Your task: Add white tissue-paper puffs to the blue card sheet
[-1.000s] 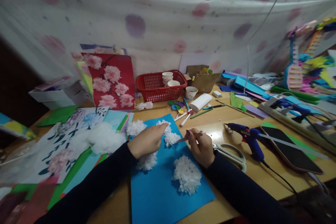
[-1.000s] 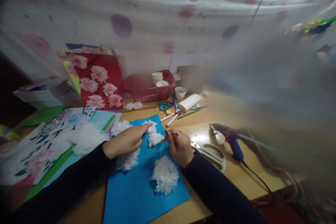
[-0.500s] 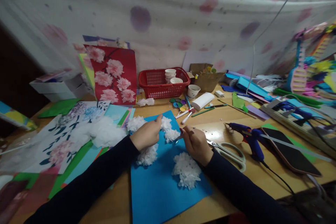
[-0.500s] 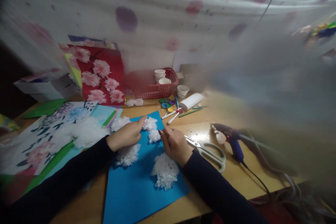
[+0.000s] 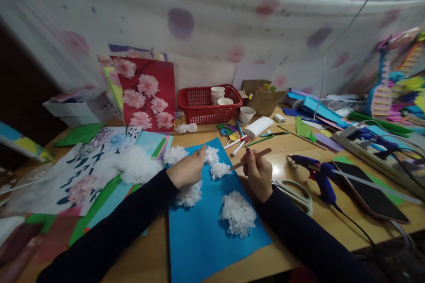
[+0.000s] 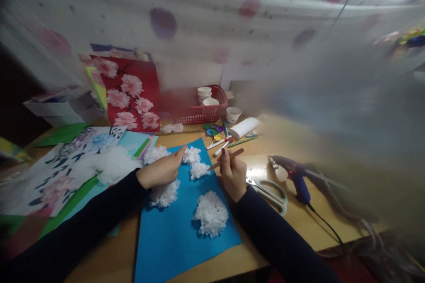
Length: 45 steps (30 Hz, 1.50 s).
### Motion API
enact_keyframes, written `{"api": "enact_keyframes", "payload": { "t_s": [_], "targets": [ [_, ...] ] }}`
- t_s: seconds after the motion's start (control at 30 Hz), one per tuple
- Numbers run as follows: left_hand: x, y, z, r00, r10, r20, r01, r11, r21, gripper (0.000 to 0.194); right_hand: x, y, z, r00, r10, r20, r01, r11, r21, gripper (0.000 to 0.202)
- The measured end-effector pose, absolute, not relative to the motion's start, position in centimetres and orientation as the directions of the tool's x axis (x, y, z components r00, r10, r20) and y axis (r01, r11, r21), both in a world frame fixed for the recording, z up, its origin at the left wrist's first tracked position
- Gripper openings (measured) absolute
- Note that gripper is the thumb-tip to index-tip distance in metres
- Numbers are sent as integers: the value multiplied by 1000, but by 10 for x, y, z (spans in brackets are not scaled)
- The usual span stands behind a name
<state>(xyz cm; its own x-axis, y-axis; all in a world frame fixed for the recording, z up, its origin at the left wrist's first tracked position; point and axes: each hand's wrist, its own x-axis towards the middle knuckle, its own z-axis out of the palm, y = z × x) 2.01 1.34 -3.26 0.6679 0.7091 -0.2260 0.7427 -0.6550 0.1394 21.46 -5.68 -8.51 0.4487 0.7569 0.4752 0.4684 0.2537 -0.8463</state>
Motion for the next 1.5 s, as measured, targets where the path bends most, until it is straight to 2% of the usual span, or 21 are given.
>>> {"api": "enact_keyframes", "payload": {
  "t_s": [0.13, 0.3, 0.47, 0.6, 0.77, 0.97, 1.27, 1.37, 1.5],
  "targets": [
    [20, 14, -30, 663, 709, -241, 746, -653, 131, 73, 215, -56, -82, 479, 760, 439, 395, 260, -881, 41],
    [19, 17, -30, 662, 710, -241, 745, -657, 115, 73, 214, -59, -85, 351, 799, 488, 527, 262, -809, 39],
    [15, 17, -28, 697, 672, -253, 717, -661, 220, 73, 214, -59, -88, 300, 805, 512, 569, 280, -773, 37],
    [20, 13, -35, 722, 649, -240, 687, -629, 364, 99, 214, -58, -86, 287, 799, 529, 590, 287, -755, 36],
    [31, 10, -56, 711, 684, -163, 681, -613, 400, 126, 214, -59, -84, 261, 803, 535, 637, 273, -721, 37],
    [33, 14, -64, 690, 686, -229, 713, -592, 374, 129, 211, -61, -85, 244, 804, 542, 657, 274, -702, 37],
    [33, 16, -66, 700, 676, -229, 703, -599, 383, 130, 211, -64, -89, 84, 775, 627, 781, 339, -524, 27],
    [33, 16, -65, 701, 678, -221, 702, -602, 380, 129, 211, -64, -87, 108, 784, 611, 755, 335, -563, 29],
    [31, 16, -65, 702, 681, -208, 700, -609, 372, 129, 212, -64, -84, 270, 773, 574, 614, 321, -721, 37]
  ]
}}
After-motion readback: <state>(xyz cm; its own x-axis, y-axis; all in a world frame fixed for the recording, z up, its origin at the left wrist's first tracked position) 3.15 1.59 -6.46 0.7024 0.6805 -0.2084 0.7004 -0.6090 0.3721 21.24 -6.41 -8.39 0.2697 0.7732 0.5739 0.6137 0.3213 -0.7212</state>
